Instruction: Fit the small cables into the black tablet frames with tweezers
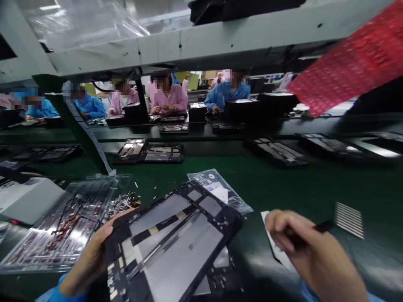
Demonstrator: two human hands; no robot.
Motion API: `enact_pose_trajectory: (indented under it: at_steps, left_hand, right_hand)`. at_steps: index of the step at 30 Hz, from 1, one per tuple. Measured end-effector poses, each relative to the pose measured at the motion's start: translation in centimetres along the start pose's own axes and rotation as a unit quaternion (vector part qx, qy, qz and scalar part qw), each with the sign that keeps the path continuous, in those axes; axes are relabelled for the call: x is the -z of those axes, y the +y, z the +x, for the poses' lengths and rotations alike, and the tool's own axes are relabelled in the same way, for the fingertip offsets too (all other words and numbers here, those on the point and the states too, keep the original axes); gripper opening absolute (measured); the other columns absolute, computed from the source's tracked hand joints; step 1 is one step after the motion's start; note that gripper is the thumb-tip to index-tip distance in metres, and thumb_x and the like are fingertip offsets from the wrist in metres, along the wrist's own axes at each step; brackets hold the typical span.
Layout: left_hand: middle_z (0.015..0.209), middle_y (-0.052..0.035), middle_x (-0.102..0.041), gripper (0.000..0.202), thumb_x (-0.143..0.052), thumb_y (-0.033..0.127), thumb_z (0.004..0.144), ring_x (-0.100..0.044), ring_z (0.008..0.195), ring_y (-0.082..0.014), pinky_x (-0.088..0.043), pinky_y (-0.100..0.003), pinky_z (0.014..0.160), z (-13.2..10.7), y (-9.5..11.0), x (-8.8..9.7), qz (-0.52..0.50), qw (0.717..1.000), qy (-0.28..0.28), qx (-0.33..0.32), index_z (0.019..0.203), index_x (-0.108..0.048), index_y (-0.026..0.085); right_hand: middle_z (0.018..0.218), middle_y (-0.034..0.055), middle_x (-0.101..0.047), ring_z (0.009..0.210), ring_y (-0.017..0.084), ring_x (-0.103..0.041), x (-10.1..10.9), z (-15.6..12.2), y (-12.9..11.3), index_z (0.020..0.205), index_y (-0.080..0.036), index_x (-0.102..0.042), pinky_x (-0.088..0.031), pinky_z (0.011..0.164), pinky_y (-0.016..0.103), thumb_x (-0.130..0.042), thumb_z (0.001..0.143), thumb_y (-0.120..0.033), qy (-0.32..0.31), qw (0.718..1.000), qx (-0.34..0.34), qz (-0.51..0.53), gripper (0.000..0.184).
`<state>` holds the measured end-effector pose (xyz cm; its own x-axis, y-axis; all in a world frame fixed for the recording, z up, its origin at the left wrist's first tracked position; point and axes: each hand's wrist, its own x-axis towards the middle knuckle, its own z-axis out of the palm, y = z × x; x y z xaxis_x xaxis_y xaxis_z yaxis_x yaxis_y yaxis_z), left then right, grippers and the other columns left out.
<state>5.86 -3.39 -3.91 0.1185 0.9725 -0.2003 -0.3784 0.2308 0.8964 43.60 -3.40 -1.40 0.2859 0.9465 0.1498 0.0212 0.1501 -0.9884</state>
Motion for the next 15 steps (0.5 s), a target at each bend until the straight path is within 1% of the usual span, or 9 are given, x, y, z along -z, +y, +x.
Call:
enact_pose_trajectory:
  at_steps: [2,3,5,7,9,10,12,13,15]
  left_hand:
    - [0.122,-0.0109,-0.064,0.057,-0.065,0.051,0.074,-0.061,0.109,-0.0309,-0.05,-0.037,0.092,0.4,0.5,0.6,0.072,0.996,-0.033,0.027,0.121,-0.061,0.02]
    - [0.125,-0.0103,-0.062,0.058,-0.065,0.052,0.074,-0.059,0.111,-0.0311,-0.05,-0.037,0.093,0.5,0.7,0.8,0.12,0.992,-0.035,0.022,0.122,-0.061,0.02]
    - [0.13,-0.0082,-0.059,0.056,-0.064,0.053,0.075,-0.056,0.116,-0.0301,-0.047,-0.036,0.097,0.7,1.0,0.8,0.207,0.978,-0.01,-0.006,0.121,-0.061,0.021]
    - [0.132,-0.0067,-0.057,0.055,-0.061,0.056,0.076,-0.053,0.121,-0.0299,-0.044,-0.034,0.101,0.6,1.1,0.8,0.254,0.967,0.024,-0.022,0.119,-0.062,0.021]
    - [0.132,-0.0059,-0.057,0.057,-0.058,0.059,0.076,-0.05,0.124,-0.0307,-0.045,-0.035,0.101,0.4,1.2,1.0,0.269,0.962,0.051,-0.021,0.119,-0.061,0.022]
    - [0.132,-0.0054,-0.057,0.058,-0.057,0.06,0.076,-0.048,0.125,-0.031,-0.045,-0.035,0.101,0.3,1.3,1.3,0.279,0.958,0.058,-0.018,0.12,-0.061,0.022]
    - [0.132,-0.0043,-0.058,0.059,-0.055,0.062,0.076,-0.047,0.127,-0.031,-0.044,-0.035,0.103,0.4,1.7,2.0,0.318,0.947,0.046,-0.009,0.119,-0.063,0.023]
    - [0.131,-0.0037,-0.059,0.059,-0.054,0.063,0.075,-0.048,0.126,-0.0307,-0.042,-0.035,0.104,0.6,1.9,2.4,0.347,0.937,0.032,-0.005,0.118,-0.063,0.024]
    - [0.131,-0.0027,-0.059,0.06,-0.053,0.066,0.074,-0.048,0.126,-0.03,-0.039,-0.036,0.107,1.1,2.3,2.9,0.411,0.911,0.006,-0.003,0.116,-0.065,0.025]
  right_hand:
    - [0.072,0.0118,-0.06,0.045,0.012,-0.038,1.2,0.8,0.5,0.065,-0.027,-0.073,-0.029,0.039,0.034,-0.062,0.071,-0.044,0.05,0.994,-0.012,0.092,0.022]
    - [0.08,0.0134,-0.062,0.048,0.013,-0.04,1.4,1.2,1.0,0.071,-0.026,-0.075,-0.03,0.039,0.033,-0.063,0.069,-0.04,0.065,0.991,-0.026,0.116,0.019]
    - [0.09,0.0141,-0.066,0.055,0.015,-0.045,1.5,1.9,2.2,0.075,-0.024,-0.076,-0.035,0.041,0.032,-0.065,0.064,-0.036,0.073,0.988,-0.048,0.127,0.02]
    - [0.096,0.0119,-0.068,0.065,0.018,-0.054,1.3,2.3,3.7,0.071,-0.023,-0.074,-0.045,0.05,0.032,-0.066,0.063,-0.038,0.06,0.987,-0.065,0.136,0.019]
    - [0.089,0.0093,-0.07,0.072,0.02,-0.06,1.1,2.5,5.2,0.066,-0.023,-0.071,-0.051,0.059,0.033,-0.066,0.066,-0.046,0.048,0.986,-0.077,0.142,0.024]
    - [0.081,0.0084,-0.07,0.07,0.02,-0.062,1.1,2.5,5.8,0.066,-0.022,-0.07,-0.052,0.059,0.033,-0.066,0.068,-0.051,0.043,0.986,-0.082,0.14,0.029]
    - [0.068,0.006,-0.067,0.06,0.019,-0.062,1.0,2.5,6.8,0.069,-0.022,-0.066,-0.052,0.056,0.032,-0.065,0.07,-0.061,0.044,0.986,-0.088,0.134,0.039]
    - [0.064,0.0048,-0.066,0.057,0.018,-0.062,1.0,2.4,7.2,0.071,-0.023,-0.065,-0.052,0.055,0.032,-0.062,0.07,-0.066,0.049,0.986,-0.09,0.134,0.044]
    - [0.064,0.0026,-0.067,0.057,0.017,-0.063,1.1,2.3,7.6,0.077,-0.025,-0.06,-0.054,0.057,0.031,-0.059,0.068,-0.074,0.062,0.985,-0.09,0.135,0.05]
